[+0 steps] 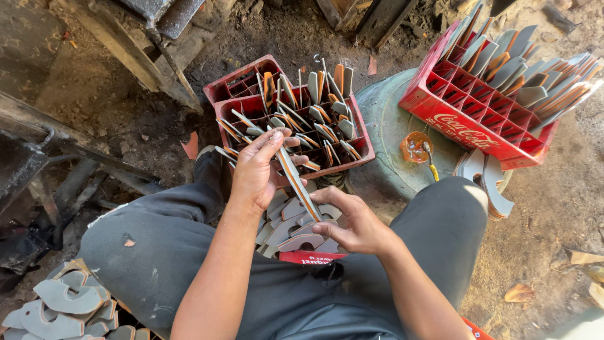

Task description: The person sits on the ground and repeatedly picks up two curved, flat pieces, aligns them, and places them into a red crate. The person continues this process with multiple pairs of pieces.

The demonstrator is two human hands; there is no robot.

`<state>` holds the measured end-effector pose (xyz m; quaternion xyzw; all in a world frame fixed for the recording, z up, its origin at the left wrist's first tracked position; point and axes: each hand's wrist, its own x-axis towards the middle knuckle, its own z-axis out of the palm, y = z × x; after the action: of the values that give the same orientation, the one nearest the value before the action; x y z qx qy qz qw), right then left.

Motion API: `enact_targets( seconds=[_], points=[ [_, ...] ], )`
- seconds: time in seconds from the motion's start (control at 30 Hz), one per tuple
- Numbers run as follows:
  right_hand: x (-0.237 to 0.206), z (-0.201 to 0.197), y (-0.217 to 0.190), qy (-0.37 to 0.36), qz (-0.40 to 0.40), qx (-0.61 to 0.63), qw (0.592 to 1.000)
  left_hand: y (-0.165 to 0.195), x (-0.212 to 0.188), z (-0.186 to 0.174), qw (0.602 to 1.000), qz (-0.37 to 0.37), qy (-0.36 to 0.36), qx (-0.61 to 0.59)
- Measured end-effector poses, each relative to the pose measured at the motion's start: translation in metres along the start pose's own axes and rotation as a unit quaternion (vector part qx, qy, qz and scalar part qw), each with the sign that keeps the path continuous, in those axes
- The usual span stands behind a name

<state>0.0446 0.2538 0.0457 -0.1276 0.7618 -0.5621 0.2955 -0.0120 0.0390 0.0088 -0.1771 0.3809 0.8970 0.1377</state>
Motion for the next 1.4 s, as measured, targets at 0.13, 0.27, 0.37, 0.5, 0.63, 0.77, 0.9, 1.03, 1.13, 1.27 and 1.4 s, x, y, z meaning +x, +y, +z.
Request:
enact_targets(
  seconds=[0.13, 0.27, 0.37, 0.5, 0.63, 0.77, 0.9, 1.03, 1.13, 1.27, 1.4],
  points=[
    [0.007, 0.004, -0.014, 0.135, -0.302, -0.209, 0.920, -0.013, 0.006, 0.001, 0.998, 0.019, 0.035, 0.050],
    [0.026, 0.027, -0.010, 0.265, -0.207, -0.250, 0.908, -0.045, 0.015, 0.009, 0.979, 0.144, 0.063, 0.133],
    [0.037, 0.037, 0.000, 0.306, -0.208, -0.279, 0.886, -0.065, 0.019, 0.006, 0.970, 0.173, 0.079, 0.149],
    [0.041, 0.033, 0.013, 0.317, -0.211, -0.240, 0.893, -0.079, 0.021, -0.001, 0.961, 0.167, 0.076, 0.207],
    [0.038, 0.008, 0.026, 0.302, -0.101, -0.165, 0.933, -0.060, 0.019, -0.011, 0.737, 0.363, 0.086, 0.564],
    [0.034, -0.024, 0.040, 0.182, -0.015, 0.055, 0.982, -0.018, 0.015, -0.011, 0.970, 0.113, -0.054, 0.210],
    [0.033, -0.024, 0.047, -0.004, -0.019, 0.280, 0.960, -0.019, 0.004, 0.014, 0.989, -0.057, -0.087, -0.106],
    [0.035, -0.004, 0.051, 0.026, 0.034, 0.311, 0.949, -0.026, -0.002, 0.023, 0.956, -0.006, -0.189, -0.223],
    [0.037, 0.008, 0.055, 0.090, 0.005, 0.232, 0.969, -0.022, -0.003, 0.021, 0.970, 0.050, -0.144, -0.189],
    [0.045, 0.028, 0.065, 0.231, 0.027, 0.065, 0.970, -0.024, -0.011, 0.024, 0.978, 0.119, -0.083, -0.151],
    [0.042, 0.045, 0.080, 0.273, 0.025, -0.049, 0.960, -0.041, -0.022, 0.022, 0.983, 0.150, -0.013, -0.101]
  ],
)
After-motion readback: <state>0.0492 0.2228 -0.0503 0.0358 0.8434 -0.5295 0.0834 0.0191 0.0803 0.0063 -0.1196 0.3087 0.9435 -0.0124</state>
